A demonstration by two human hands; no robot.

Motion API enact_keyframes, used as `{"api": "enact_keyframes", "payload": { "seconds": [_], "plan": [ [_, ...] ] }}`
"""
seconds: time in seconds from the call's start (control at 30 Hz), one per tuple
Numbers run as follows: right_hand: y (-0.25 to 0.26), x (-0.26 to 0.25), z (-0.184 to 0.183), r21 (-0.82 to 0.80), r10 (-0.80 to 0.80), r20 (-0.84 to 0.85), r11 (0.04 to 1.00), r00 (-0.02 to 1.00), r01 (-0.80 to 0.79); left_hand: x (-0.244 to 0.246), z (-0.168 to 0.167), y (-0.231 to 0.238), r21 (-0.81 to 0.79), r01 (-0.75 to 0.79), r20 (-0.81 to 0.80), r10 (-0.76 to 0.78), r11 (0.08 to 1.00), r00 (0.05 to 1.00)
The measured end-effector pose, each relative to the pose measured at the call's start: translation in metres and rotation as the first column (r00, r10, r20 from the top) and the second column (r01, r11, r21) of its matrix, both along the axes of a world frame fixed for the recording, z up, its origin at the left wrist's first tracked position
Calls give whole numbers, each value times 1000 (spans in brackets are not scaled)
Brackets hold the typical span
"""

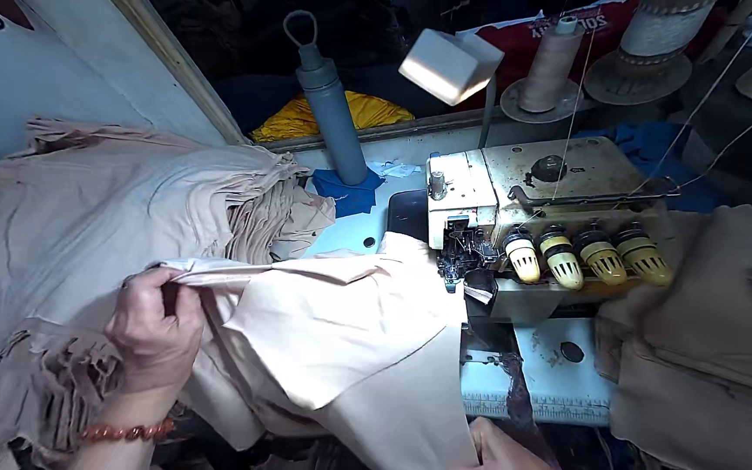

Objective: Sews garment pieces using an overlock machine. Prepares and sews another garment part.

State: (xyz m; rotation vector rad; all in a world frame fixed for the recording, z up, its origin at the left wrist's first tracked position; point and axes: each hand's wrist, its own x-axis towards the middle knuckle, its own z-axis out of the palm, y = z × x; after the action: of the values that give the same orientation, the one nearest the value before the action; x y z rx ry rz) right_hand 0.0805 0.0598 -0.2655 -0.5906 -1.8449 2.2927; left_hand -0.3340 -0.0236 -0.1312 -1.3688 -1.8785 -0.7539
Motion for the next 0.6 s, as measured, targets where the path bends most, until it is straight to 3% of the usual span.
{"api": "enact_keyframes", "payload": {
  "seconds": [0.07, 0.13, 0.2, 0.23, 0.33, 0.43, 0.53, 0.6],
  "plan": [
    [0, 1, -10, 141, -3, 170, 990, 985, -21, -12, -5, 14, -69, -5, 50, 8, 998, 999],
    [-1, 2, -12, 318, -22, 243, 946, 970, -58, -9, 2, 25, -310, -51, 149, 102, 949, 984],
    [-4, 4, -12, 520, -57, 335, 844, 941, -134, 11, 10, 38, -513, -126, 180, 250, 849, 951],
    [-7, 7, -12, 597, -102, 321, 794, 941, -117, 32, 14, 41, -522, -141, 174, 266, 841, 948],
    [-14, 15, -4, 705, -284, -1, 680, 959, 202, 113, 1, 36, -235, 59, 108, -35, 970, 994],
    [-10, 13, 19, 549, -450, -232, 671, 862, 498, 183, -56, 31, 2, 317, 174, -313, 948, 934],
    [9, -5, 20, 463, -568, -390, 560, 725, 687, 201, -101, 35, 27, 300, 202, -299, 953, 932],
    [24, -21, 16, 397, -604, -455, 520, 654, 757, 196, -107, 37, 54, 260, 276, -264, 964, 924]
  ]
}}
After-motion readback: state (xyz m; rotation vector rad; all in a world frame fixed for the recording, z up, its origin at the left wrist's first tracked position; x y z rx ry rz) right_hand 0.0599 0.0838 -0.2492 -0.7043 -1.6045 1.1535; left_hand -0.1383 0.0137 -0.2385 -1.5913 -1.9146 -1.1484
